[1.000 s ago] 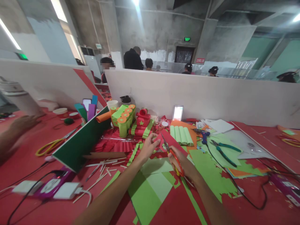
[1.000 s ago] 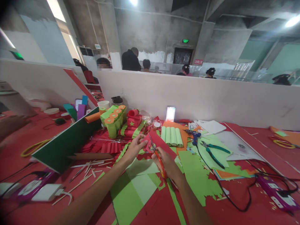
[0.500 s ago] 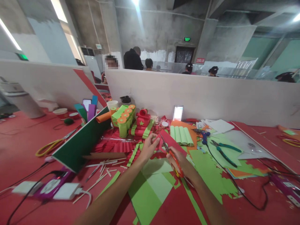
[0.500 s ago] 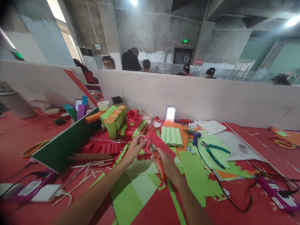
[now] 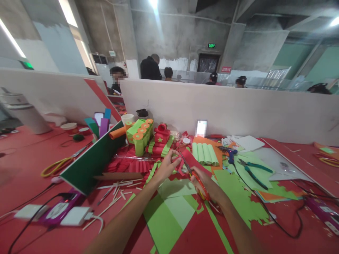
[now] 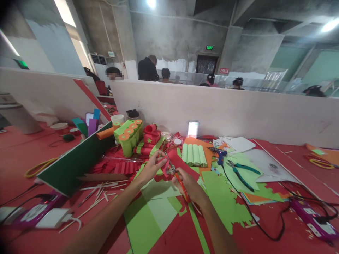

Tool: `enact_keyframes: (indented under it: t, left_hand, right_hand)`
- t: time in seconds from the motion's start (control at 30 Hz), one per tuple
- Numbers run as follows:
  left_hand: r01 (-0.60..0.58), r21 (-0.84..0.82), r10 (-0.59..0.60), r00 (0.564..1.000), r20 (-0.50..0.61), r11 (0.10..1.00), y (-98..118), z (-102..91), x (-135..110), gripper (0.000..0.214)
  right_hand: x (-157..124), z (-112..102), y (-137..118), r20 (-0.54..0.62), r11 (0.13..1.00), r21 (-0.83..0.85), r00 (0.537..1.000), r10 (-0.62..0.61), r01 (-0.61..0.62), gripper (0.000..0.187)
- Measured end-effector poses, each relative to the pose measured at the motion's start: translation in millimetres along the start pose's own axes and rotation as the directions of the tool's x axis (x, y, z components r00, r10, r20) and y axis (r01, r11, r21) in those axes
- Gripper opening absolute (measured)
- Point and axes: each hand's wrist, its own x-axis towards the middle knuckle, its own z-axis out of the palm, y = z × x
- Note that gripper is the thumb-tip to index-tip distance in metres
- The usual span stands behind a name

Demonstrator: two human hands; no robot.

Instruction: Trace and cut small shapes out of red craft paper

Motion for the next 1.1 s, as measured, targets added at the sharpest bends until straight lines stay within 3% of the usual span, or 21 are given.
enact_keyframes:
  t: [0.67,1.1]
  left_hand:
    - [-0.005,0.002,0.005,0.998,0.07,1.0,-3,-2.8,0,0.037]
    - [-0.047,0.166,0.032,0.995,0.095,0.985,-4,-9.3,-1,0.035]
  right_hand:
    - [5,-9,8,0.024,1.0,-0.017,1.0,0.013,-0.012,0.042]
    - [1,-14,5,0.031,0.998,-0.059,0.999,0.008,-0.006,0.039]
